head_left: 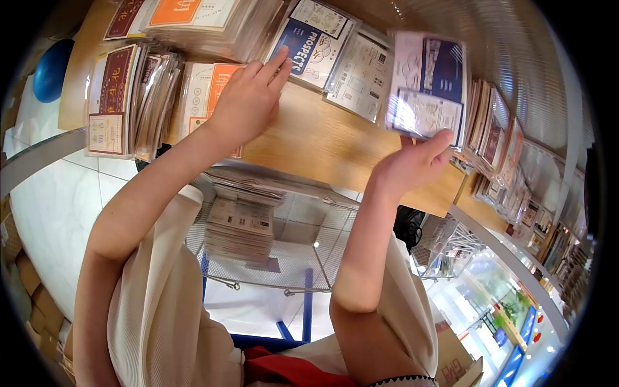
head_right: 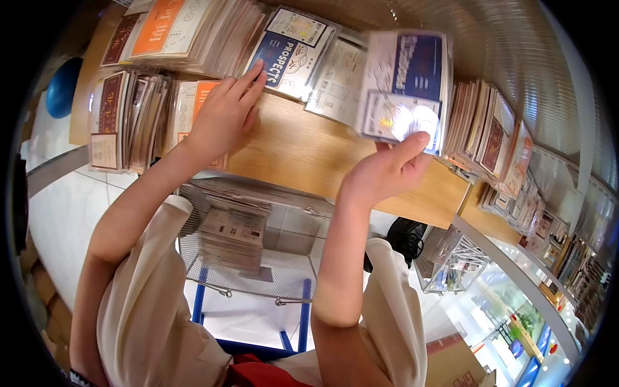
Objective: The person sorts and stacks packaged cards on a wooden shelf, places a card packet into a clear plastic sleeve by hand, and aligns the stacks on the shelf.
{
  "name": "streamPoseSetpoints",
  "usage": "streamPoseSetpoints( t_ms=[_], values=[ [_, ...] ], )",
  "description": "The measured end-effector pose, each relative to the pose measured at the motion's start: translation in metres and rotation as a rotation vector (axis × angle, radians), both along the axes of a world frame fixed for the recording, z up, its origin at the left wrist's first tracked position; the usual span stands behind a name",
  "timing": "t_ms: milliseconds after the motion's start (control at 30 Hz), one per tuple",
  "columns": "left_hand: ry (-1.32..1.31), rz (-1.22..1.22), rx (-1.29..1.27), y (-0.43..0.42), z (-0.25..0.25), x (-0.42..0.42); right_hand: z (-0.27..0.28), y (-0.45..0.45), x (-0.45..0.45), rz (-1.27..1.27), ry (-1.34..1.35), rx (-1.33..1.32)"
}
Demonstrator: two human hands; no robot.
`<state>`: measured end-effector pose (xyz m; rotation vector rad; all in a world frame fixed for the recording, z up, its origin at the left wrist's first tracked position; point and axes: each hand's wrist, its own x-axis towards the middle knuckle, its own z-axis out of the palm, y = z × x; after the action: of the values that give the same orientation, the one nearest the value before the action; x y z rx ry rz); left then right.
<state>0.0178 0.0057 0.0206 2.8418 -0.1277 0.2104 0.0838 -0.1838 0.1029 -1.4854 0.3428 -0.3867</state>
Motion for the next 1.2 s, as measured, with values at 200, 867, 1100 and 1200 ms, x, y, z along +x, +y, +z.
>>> streamPoseSetpoints(
  t_ms=[200, 867, 1100, 1200],
  values=[
    [-0.081, 0.167, -0.365, -0.004, 0.0, -0.006, -0.036, 0.067, 0.002, 0.239, 0.239, 0.848],
    [-0.036, 0.016, -0.157, 0.012, 0.011, 0.042, -0.075, 0.023, 0.018, 0.287, 0.566, -1.134],
    [-0.09, -0.04, -0.123, 0.017, 0.007, 0.039, -0.032, 0.002, 0.037, 0.419, 0.547, -0.994],
    [-0.135, -0.063, -0.131, 0.019, 0.002, 0.038, 0.007, -0.004, 0.033, 0.288, 0.304, -1.041]
  ],
)
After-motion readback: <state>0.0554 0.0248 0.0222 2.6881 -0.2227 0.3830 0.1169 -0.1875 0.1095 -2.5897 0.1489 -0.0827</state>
